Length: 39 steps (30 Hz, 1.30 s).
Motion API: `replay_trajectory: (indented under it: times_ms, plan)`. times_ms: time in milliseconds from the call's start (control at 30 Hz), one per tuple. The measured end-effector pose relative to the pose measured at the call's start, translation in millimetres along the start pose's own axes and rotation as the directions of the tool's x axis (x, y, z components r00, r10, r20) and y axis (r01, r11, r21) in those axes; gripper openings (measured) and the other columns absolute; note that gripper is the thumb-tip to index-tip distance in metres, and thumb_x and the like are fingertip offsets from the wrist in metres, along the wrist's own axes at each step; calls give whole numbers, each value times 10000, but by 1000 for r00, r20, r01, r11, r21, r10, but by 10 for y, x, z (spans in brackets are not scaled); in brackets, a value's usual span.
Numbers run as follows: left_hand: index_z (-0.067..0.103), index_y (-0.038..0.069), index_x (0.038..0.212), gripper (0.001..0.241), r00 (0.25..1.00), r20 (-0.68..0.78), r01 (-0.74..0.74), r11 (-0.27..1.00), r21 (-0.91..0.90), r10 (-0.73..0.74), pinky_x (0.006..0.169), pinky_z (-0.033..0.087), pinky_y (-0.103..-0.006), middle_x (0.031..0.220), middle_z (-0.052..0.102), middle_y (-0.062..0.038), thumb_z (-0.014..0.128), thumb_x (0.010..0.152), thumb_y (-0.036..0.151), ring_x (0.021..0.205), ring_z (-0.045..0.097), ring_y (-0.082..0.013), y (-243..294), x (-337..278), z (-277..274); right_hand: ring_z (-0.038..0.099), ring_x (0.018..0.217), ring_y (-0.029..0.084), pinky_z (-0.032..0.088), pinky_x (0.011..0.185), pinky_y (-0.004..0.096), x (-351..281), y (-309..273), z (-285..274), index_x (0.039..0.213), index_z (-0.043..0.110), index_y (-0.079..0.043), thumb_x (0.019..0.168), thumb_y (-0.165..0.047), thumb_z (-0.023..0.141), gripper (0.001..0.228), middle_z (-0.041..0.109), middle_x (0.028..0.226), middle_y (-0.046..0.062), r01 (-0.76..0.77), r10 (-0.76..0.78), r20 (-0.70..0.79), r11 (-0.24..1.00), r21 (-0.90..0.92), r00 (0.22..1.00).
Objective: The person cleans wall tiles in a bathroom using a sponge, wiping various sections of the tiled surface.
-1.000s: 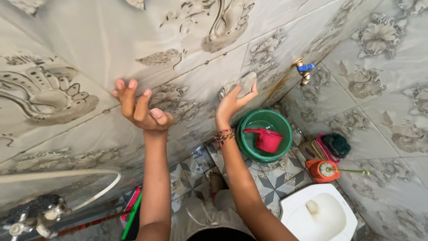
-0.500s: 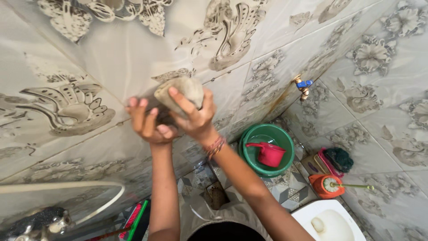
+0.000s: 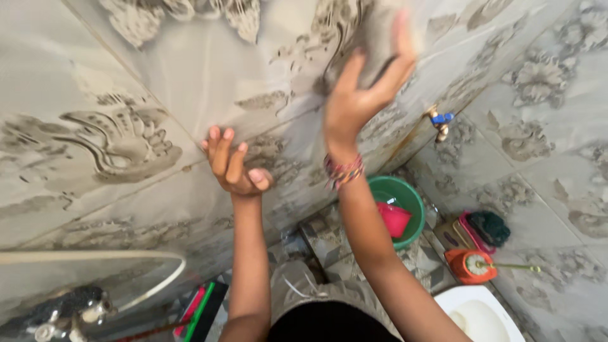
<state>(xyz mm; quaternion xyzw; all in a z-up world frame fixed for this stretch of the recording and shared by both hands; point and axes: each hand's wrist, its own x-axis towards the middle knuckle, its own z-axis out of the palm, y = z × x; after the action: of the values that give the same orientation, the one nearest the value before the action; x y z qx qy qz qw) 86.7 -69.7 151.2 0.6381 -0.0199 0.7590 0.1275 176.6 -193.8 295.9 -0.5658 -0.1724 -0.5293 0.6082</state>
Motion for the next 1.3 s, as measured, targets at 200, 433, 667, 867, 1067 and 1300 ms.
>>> replay_trajectory:
  times_ms: [200, 433, 667, 867, 1067, 1300]
  plan:
    - [502, 20, 1147, 370, 1000, -2, 26, 999, -37, -27, 1240, 336, -541, 1275, 577, -204, 333, 1053, 335, 1316, 555, -415, 18, 6, -35, 582, 1095, 397, 534, 944, 470, -511, -379, -158, 1415, 571, -242, 826, -103, 764, 635, 542, 1265, 215, 405, -443, 479, 895, 189, 758]
    - [487, 24, 1143, 348, 1000, -11, -1, 998, -57, 0, 1235, 345, -547, 1279, 570, -210, 345, 1052, 328, 1298, 562, -422, -15, 45, -55, 549, 1339, 445, 402, 1221, 540, -24, 220, -81, 1453, 509, -171, 1003, -183, 818, 546, 567, 1458, 63, 646, -624, 397, 757, 94, 673]
    - [475, 29, 1148, 362, 999, -32, -40, 997, -72, 38, 1224, 349, -545, 1256, 584, -214, 330, 1053, 347, 1276, 574, -423, -25, 59, -43, 510, 1354, 388, 121, 1276, 503, 305, -163, 291, 1386, 602, -66, 1001, -107, 628, 388, 672, 1303, 94, 207, -207, 2, 978, -41, 978]
    - [408, 58, 1174, 324, 993, -103, -60, 993, -104, 49, 1211, 369, -538, 1252, 585, -228, 353, 1054, 355, 1263, 581, -420, -45, 82, 1, 586, 1097, 363, 441, 1066, 488, 94, -229, -6, 1305, 657, -66, 858, -129, 717, 455, 679, 1290, 49, 539, -532, 375, 837, 96, 759]
    - [363, 84, 1182, 288, 985, -162, -75, 991, -110, 57, 1178, 418, -542, 1228, 600, -251, 361, 1051, 340, 1224, 601, -433, -71, 56, 51, 589, 1260, 337, 265, 1115, 573, 460, 379, -81, 1259, 720, -226, 865, -125, 832, 422, 546, 1441, 117, 787, -677, 404, 561, -257, 615]
    - [378, 77, 1170, 315, 985, -153, -94, 991, -99, 78, 1165, 420, -547, 1203, 608, -248, 359, 1047, 366, 1196, 614, -442, -70, 51, 44, 512, 1411, 345, 252, 1251, 469, 362, 13, 204, 1437, 556, -5, 963, -148, 679, 510, 600, 1443, 187, 103, -104, 37, 994, 23, 994]
